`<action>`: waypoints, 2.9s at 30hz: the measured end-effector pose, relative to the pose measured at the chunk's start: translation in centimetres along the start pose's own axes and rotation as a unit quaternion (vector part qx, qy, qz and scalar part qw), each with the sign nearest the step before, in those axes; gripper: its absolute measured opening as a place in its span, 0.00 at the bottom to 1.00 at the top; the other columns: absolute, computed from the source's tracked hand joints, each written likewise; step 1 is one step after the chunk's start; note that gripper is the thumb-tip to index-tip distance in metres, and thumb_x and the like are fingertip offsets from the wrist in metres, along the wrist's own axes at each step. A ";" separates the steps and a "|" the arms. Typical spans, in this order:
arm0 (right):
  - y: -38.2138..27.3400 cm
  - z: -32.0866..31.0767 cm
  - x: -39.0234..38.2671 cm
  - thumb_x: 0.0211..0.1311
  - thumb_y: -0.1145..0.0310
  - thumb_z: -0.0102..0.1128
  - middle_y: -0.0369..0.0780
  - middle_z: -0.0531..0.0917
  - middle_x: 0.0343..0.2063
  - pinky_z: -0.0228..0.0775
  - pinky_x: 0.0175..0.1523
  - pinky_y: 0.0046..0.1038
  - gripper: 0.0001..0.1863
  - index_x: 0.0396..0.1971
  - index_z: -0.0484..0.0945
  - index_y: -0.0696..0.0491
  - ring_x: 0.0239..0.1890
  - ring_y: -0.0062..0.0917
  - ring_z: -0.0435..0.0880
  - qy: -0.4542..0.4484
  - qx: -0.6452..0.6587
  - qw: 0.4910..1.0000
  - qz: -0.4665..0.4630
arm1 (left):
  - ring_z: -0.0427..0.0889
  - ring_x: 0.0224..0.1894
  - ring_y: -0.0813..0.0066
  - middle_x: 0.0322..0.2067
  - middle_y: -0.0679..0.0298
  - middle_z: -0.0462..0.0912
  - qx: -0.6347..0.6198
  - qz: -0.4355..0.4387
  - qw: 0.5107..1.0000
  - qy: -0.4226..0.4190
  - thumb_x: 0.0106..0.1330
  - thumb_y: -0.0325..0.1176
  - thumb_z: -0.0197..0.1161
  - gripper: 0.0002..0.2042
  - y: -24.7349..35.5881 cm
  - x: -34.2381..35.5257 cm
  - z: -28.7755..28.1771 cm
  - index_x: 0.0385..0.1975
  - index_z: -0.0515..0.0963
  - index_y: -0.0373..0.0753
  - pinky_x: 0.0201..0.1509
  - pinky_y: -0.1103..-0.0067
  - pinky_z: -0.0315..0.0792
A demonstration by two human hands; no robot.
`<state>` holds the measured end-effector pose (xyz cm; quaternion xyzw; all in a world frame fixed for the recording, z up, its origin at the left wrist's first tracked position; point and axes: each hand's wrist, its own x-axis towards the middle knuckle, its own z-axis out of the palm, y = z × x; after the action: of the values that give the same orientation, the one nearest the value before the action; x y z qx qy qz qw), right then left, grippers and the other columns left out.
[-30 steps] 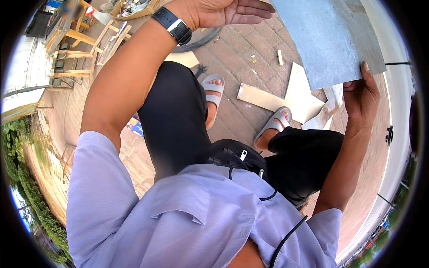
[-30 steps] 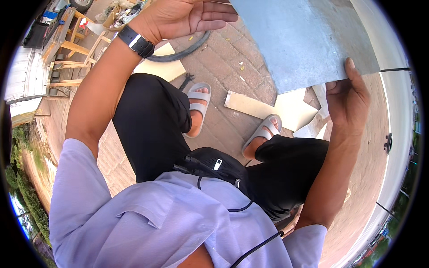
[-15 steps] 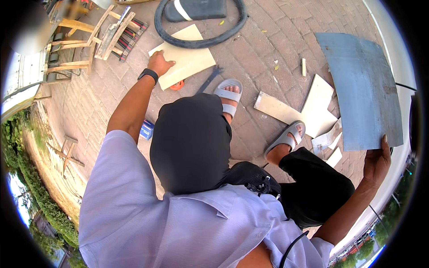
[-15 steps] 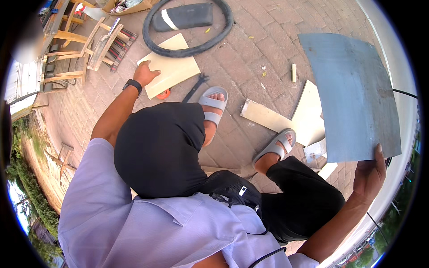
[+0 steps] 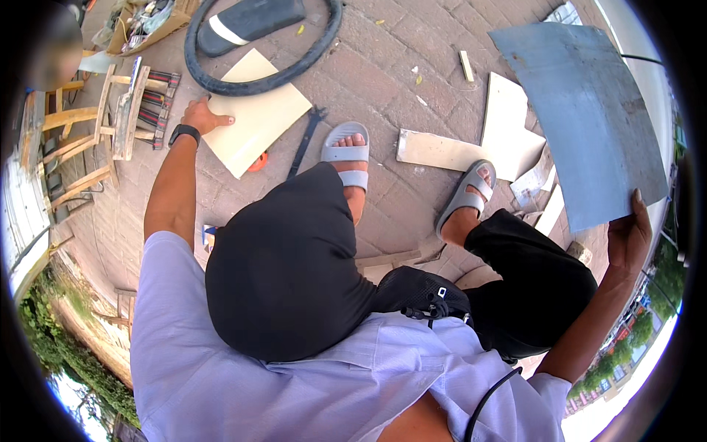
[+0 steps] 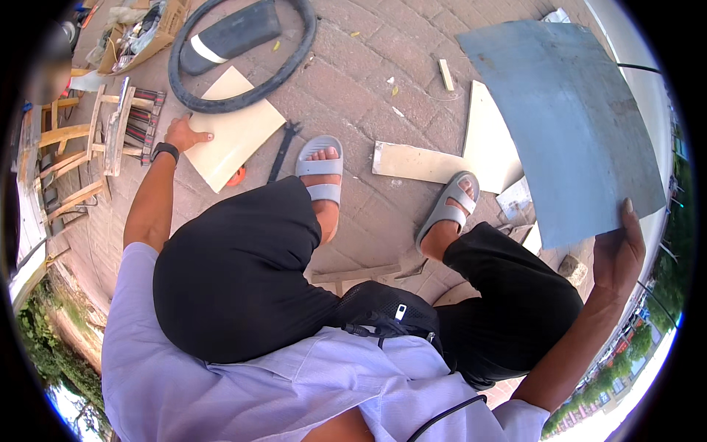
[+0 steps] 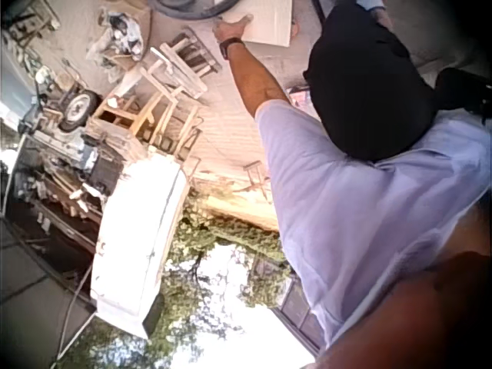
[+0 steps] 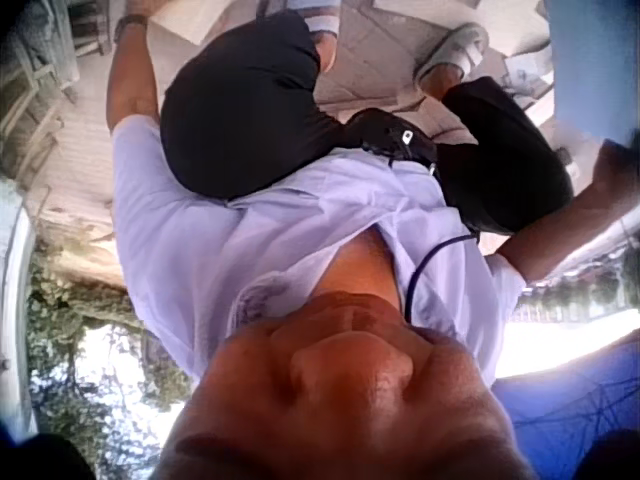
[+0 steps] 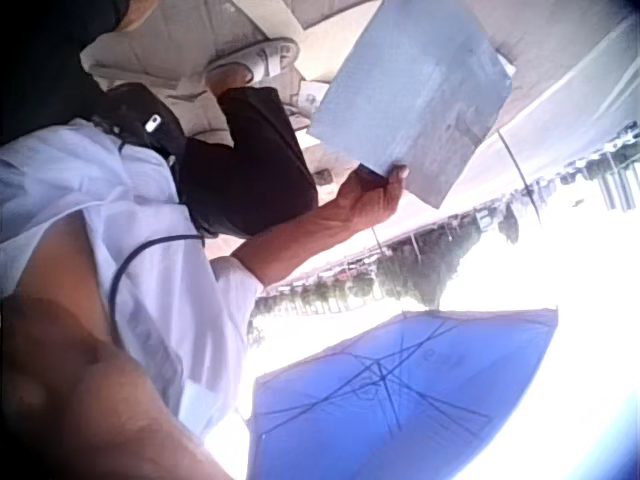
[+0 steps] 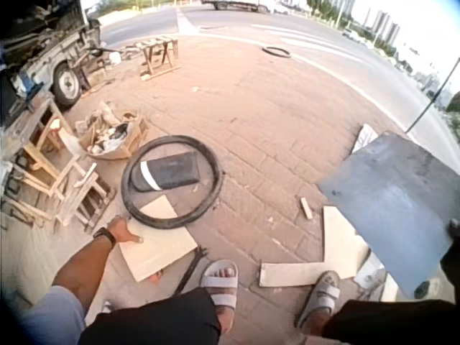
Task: The person sits on a paved surface and uses a utility knife to cut a rectangular piece of light-colored material. They align the material on a larger blue sheet and carefully cut along the edges to trim it to size.
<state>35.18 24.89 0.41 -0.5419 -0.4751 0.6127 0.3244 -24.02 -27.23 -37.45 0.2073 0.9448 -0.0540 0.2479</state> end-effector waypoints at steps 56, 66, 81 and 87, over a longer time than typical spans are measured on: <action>41.0 -9.3 12.7 0.72 0.64 0.65 0.53 0.83 0.44 0.87 0.45 0.33 0.20 0.48 0.76 0.67 0.45 0.38 0.88 -0.014 0.214 0.908 0.359 | 0.79 0.44 0.84 0.41 0.70 0.84 -0.115 0.336 0.899 -0.258 0.72 0.32 0.65 0.10 48.0 -12.6 -20.6 0.48 0.78 0.34 0.50 0.81 0.72; 39.0 -7.2 12.5 0.70 0.72 0.64 0.51 0.82 0.50 0.86 0.55 0.42 0.22 0.57 0.71 0.67 0.49 0.38 0.87 -0.051 0.297 0.917 0.263 | 0.71 0.33 0.88 0.30 0.74 0.77 -0.111 0.236 0.944 -0.202 0.70 0.28 0.66 0.07 40.4 -12.4 -17.4 0.34 0.74 0.36 0.39 0.83 0.69; 34.6 -12.6 8.2 0.71 0.72 0.62 0.48 0.82 0.56 0.78 0.64 0.45 0.24 0.62 0.69 0.66 0.57 0.39 0.84 0.029 0.411 0.901 0.137 | 0.76 0.29 0.83 0.29 0.70 0.82 -0.238 0.095 0.954 -0.153 0.71 0.35 0.66 0.08 33.4 -4.5 -15.2 0.32 0.79 0.39 0.37 0.82 0.71; 35.6 -16.0 9.1 0.71 0.69 0.63 0.45 0.84 0.57 0.77 0.66 0.43 0.22 0.61 0.73 0.60 0.59 0.37 0.84 0.054 0.489 0.866 0.096 | 0.82 0.35 0.76 0.34 0.67 0.85 -0.337 0.023 0.931 -0.140 0.73 0.41 0.66 0.10 25.0 2.0 -13.8 0.37 0.80 0.40 0.43 0.76 0.77</action>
<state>53.07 24.87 -35.42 -0.3895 -0.0422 0.7643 0.5122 -21.25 -0.99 -26.39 0.1233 0.8585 0.2444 0.4337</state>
